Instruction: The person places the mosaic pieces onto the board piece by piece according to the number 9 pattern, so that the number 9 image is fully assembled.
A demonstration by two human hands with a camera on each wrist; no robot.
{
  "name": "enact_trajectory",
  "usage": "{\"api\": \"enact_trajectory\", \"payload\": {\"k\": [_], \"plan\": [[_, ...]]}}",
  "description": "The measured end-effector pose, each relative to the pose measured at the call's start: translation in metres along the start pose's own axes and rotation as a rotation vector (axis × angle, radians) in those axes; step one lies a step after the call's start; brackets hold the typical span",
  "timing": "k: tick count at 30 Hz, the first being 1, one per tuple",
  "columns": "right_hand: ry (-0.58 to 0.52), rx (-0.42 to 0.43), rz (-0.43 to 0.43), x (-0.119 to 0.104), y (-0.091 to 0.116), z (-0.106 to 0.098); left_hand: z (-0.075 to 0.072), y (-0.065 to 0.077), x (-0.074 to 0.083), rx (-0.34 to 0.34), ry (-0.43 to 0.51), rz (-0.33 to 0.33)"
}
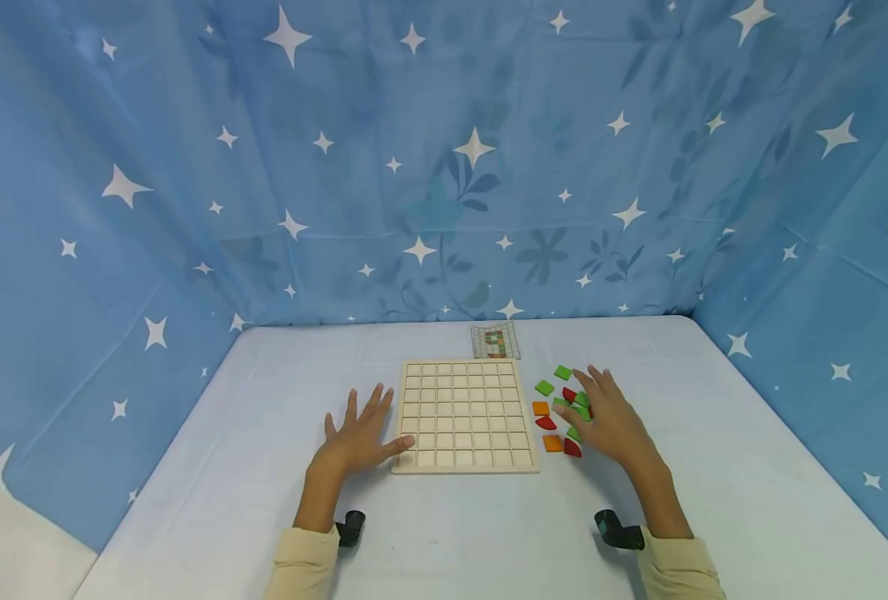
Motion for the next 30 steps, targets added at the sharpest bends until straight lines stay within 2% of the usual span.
{"api": "enact_trajectory", "payload": {"k": [4,10,17,24,30], "plan": [[-0.079,0.048,0.049,0.008,0.001,-0.004,0.010,0.001,0.002,-0.043,0.067,0.028],[-0.177,0.074,0.116,0.028,0.003,-0.010,0.017,0.003,0.007,-0.073,0.096,0.077],[-0.240,0.036,0.175,0.051,0.003,-0.006,0.018,0.005,0.012,-0.075,0.088,0.112],[-0.263,-0.062,0.231,0.066,0.001,0.008,0.019,0.007,0.013,-0.092,0.080,0.110],[-0.256,-0.076,0.218,0.070,-0.004,0.014,0.016,0.007,0.016,-0.094,0.069,0.107]]}}
Point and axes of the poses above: each hand's wrist, its own y-axis away from the middle knuckle, its own z-axis out of the palm, x = y × z, the point moved 6 cm from there along -y, towards the middle knuckle, and after that the axes turned 5 degrees about z, right-handed, at the moved point
